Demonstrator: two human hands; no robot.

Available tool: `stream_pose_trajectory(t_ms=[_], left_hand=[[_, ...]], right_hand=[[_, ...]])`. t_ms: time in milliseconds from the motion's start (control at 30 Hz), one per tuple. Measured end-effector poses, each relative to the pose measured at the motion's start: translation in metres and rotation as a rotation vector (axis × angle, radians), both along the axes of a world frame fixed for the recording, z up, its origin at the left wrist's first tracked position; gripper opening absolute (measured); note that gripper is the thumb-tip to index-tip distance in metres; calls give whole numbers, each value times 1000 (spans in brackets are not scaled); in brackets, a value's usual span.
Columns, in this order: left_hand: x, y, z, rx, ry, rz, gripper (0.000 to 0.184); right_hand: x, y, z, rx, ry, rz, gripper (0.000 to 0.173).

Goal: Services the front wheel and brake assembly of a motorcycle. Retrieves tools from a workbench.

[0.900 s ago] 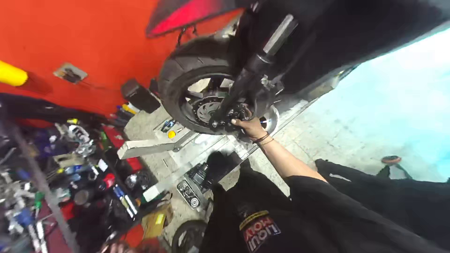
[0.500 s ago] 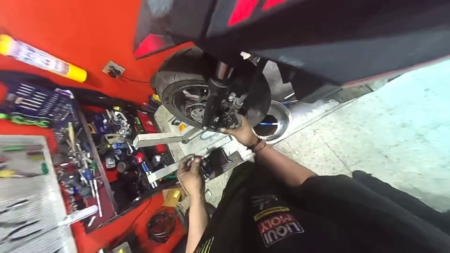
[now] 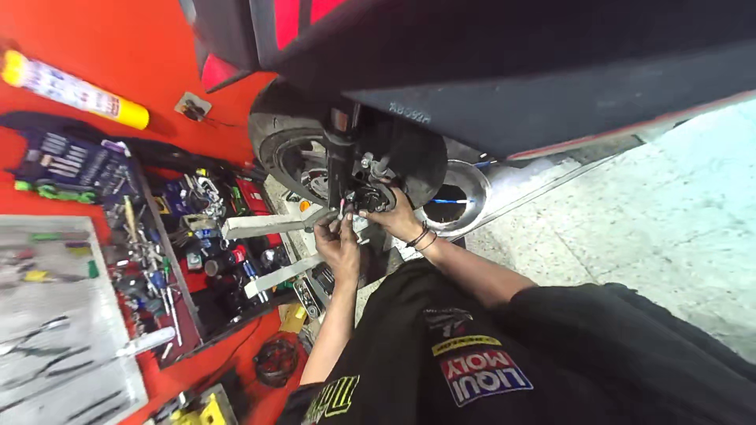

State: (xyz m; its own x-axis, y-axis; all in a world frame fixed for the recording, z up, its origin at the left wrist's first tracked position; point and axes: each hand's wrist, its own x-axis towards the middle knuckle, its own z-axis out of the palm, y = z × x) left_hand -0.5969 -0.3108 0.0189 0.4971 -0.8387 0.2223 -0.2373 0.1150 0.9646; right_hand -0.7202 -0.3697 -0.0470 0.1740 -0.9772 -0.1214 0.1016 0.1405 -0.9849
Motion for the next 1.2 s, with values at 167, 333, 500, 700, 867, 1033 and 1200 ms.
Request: stream_pose_trajectory(t_ms=[167, 333, 500, 700, 867, 1033, 1200], left_hand=[[-6, -2, -5, 25, 33, 93, 25], [-4, 4, -9, 47, 94, 77, 26], [-11, 1, -7, 33, 118, 103, 23], [-21, -4, -6, 39, 88, 94, 22], [-25, -2, -7, 0, 72, 143, 22], [-25, -2, -8, -16, 71, 207, 22], [-24, -2, -12, 10, 110, 194, 23]], right_hand=[[-1, -4, 5, 35, 32, 46, 89], [-2, -5, 3, -2, 36, 69, 88], [-4, -6, 4, 7, 19, 81, 88], [-5, -9, 8, -18, -32, 87, 86], [-8, -9, 14, -17, -8, 89, 78], [-6, -10, 9, -73, -28, 73, 81], [-7, -11, 7, -64, 12, 86, 87]])
